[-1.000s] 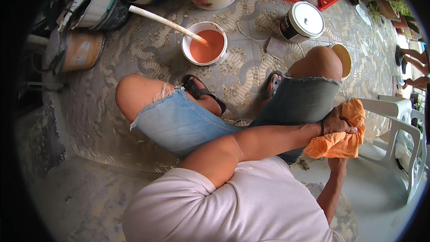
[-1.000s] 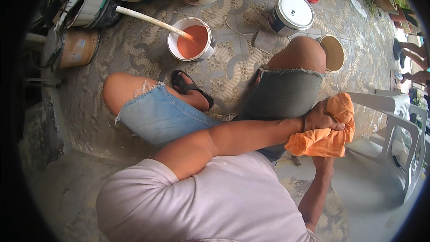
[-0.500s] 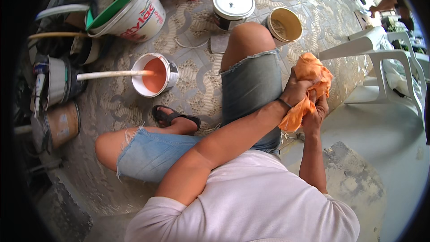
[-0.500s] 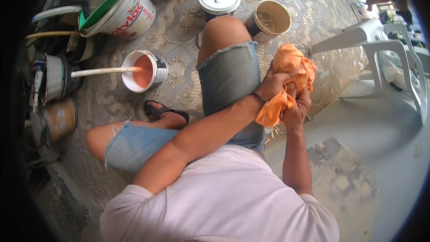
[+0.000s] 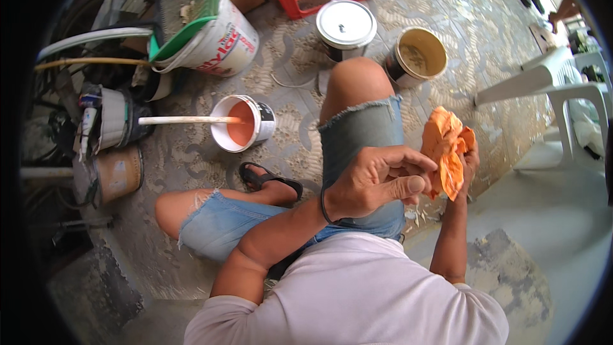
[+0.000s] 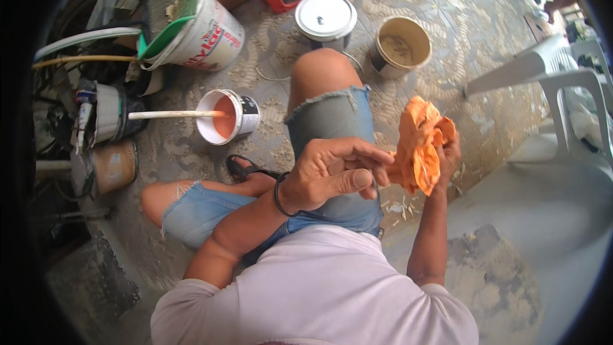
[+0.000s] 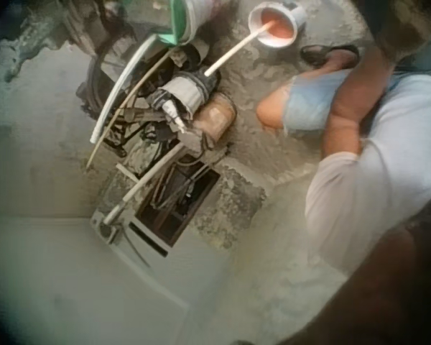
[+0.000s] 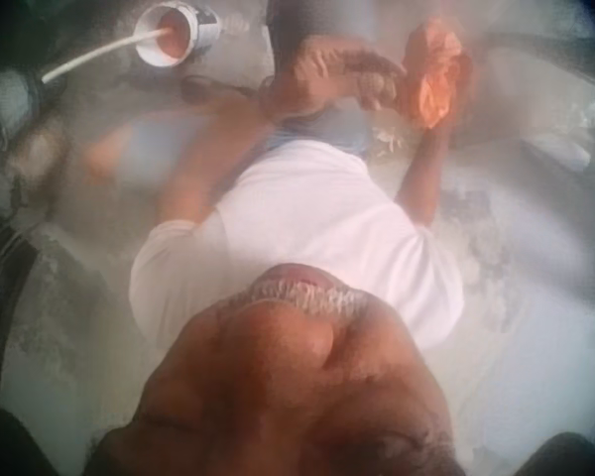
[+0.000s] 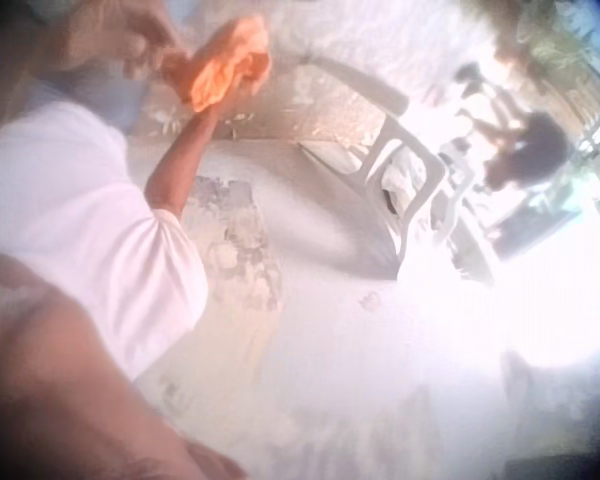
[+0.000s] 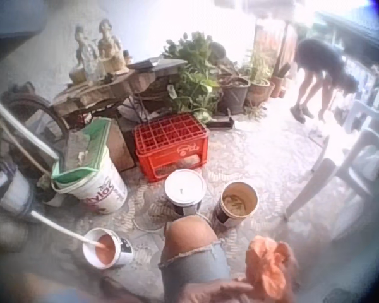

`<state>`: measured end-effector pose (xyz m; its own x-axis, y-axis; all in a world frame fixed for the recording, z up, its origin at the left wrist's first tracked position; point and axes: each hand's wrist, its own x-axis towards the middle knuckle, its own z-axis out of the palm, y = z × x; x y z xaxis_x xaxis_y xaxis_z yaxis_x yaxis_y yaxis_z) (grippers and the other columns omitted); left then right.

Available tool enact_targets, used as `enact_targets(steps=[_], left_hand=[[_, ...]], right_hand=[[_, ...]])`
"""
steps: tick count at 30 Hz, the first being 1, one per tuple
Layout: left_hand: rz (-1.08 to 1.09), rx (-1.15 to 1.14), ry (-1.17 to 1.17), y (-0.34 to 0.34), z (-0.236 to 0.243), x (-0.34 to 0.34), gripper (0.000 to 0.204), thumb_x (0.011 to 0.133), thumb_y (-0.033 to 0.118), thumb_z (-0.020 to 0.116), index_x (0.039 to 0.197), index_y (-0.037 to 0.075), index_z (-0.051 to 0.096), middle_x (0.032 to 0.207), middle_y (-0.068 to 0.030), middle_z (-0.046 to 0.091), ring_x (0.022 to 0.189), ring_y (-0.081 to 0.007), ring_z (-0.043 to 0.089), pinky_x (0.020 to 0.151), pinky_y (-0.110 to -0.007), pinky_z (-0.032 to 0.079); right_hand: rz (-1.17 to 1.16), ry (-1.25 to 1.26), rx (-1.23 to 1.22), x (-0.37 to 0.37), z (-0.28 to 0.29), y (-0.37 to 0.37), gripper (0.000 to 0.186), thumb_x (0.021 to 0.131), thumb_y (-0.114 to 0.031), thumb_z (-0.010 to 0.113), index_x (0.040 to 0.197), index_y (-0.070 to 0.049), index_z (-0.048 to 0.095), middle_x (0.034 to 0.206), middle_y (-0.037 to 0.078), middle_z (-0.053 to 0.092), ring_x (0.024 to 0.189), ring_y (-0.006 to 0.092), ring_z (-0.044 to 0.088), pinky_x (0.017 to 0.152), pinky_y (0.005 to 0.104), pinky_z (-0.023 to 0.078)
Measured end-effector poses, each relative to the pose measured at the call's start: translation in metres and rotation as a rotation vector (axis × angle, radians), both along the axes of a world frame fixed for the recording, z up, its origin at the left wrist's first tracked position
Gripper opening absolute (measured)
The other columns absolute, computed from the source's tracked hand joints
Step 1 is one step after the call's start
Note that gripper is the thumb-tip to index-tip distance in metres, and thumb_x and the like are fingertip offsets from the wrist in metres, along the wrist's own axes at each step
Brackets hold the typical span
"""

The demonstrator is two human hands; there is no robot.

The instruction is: The person sits on the floor and stirs orange paint in a bucket using a wooden stick. They then pour some of the mixed paint into a smaller container and wipe their hands with a cloth.

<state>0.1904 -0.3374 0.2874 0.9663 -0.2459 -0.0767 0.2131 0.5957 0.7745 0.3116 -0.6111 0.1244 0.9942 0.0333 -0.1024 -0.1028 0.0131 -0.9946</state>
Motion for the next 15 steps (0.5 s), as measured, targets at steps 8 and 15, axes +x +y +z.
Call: enact_targets(steps=[8, 15], left_hand=[[0.423, 0.207, -0.117, 0.024, 0.005, 0.019, 0.102, 0.082, 0.048, 0.087, 0.156, 0.002, 0.033, 0.151, -0.0165, 0.041, 0.141, -0.0274, 0.043, 0.114, -0.045, 0.043], [0.512, -0.054, -0.394, 0.052, 0.086, 0.061, 0.132, 0.068, 0.049, 0.094, 0.163, 0.009, 0.011, 0.156, -0.0153, 0.036, 0.144, -0.0287, 0.041, 0.114, -0.044, 0.042]], right_hand=[[0.224, -0.252, 0.283, 0.046, 0.142, 0.047, 0.043, 0.097, -0.008, 0.067, 0.138, -0.003, 0.056, 0.131, 0.009, 0.061, 0.115, 0.0186, 0.061, 0.097, 0.0331, 0.053], [0.557, -0.435, 0.248, 0.059, 0.236, 0.201, 0.049, 0.098, -0.015, 0.066, 0.144, -0.005, 0.052, 0.137, 0.011, 0.055, 0.127, 0.0225, 0.053, 0.106, 0.0364, 0.047]])
